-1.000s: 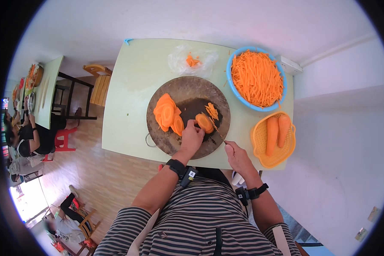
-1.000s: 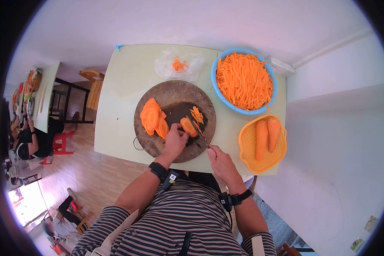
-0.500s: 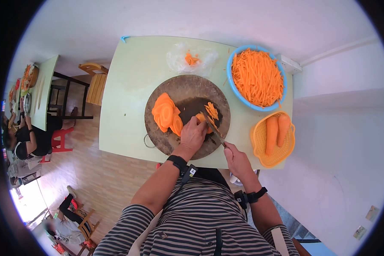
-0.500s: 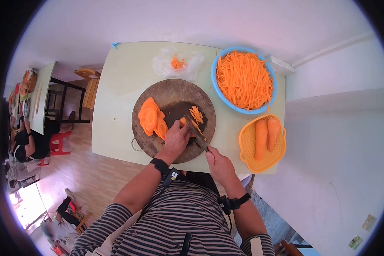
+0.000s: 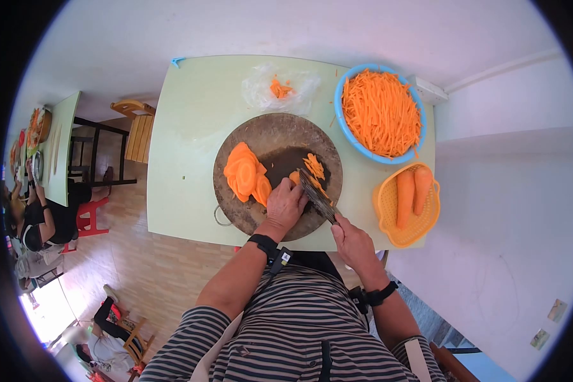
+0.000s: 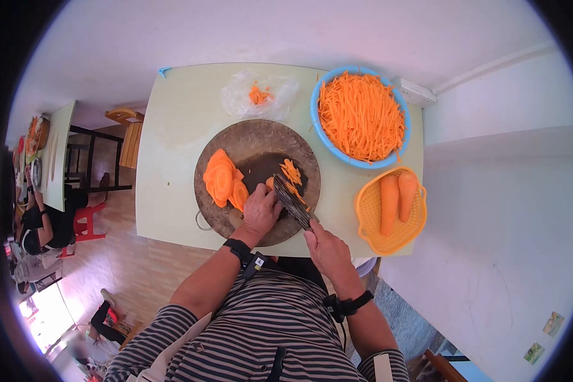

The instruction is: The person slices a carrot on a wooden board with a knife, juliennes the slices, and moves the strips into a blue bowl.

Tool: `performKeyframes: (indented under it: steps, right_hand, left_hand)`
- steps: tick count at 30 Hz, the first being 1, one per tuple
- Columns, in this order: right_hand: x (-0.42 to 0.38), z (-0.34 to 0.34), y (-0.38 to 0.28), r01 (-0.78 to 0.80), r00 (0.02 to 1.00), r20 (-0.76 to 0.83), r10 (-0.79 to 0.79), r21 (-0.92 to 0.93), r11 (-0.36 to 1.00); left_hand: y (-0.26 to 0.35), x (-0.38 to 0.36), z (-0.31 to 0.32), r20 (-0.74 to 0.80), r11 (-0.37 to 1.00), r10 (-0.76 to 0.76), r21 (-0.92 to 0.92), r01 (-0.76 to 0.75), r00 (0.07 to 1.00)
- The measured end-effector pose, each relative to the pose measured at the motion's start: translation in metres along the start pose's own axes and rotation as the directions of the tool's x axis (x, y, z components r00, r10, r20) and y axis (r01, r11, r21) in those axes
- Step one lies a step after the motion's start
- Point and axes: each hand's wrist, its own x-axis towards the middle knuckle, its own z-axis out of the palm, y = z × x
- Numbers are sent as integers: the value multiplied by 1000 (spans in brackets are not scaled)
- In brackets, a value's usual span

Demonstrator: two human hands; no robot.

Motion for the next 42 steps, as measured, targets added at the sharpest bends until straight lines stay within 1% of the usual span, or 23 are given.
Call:
performKeyframes:
  steps: [2, 9, 11, 15, 17, 18, 27, 29, 32, 36, 39, 41, 42]
  right_hand:
    - [1, -2, 1, -59, 996, 63, 57, 26, 998]
    - [2, -11, 1, -37, 996, 88, 32, 46, 998]
    - [-2, -8, 1, 1, 997, 83, -2, 9, 1000]
    - [-5, -3, -2, 3, 998, 68, -1, -20, 1000]
    - [-6, 1, 0, 63, 998, 4, -63, -72, 995]
    - [-7, 1, 0, 62, 998, 3, -62, -71, 996]
    - [0, 2, -4, 41, 999, 10, -40, -101, 994]
    - [8, -3, -8, -12, 998, 63, 16, -66, 998]
    - [19, -7, -14, -27, 996, 83, 32, -58, 998]
    - [22, -4, -10, -7, 998, 66, 9, -35, 999]
    - [10, 2, -3, -6, 998, 63, 8, -31, 999]
    - [0, 7, 4, 78, 997, -13, -79, -44, 996]
    - [-2, 6, 3, 75, 997, -12, -75, -45, 996]
  left_hand:
    - [2, 1, -2, -23, 1000, 1, -23, -1, 1000]
    - [-1, 0, -3, 9, 999, 48, 1, -48, 999]
    - [0, 0, -5, 18, 998, 62, 7, -62, 998]
    - [-1, -1, -3, 38, 998, 51, 20, -52, 998]
    - [-2, -2, -2, 46, 998, 50, 33, -52, 998]
    - [-2, -2, -2, 47, 998, 52, 33, -53, 998]
    - [-2, 0, -2, 47, 997, 67, 44, -69, 997]
    - [-1, 1, -4, 34, 995, 89, 42, -90, 995]
    - [-4, 0, 2, 5, 993, 110, 44, -110, 994]
    - [-2, 0, 3, -11, 994, 99, 45, -98, 995]
    - [-2, 0, 2, -16, 997, 71, 40, -70, 997]
    - [-1, 0, 1, -11, 996, 74, 46, -73, 997]
    - [-3, -1, 2, -9, 996, 73, 43, -72, 997]
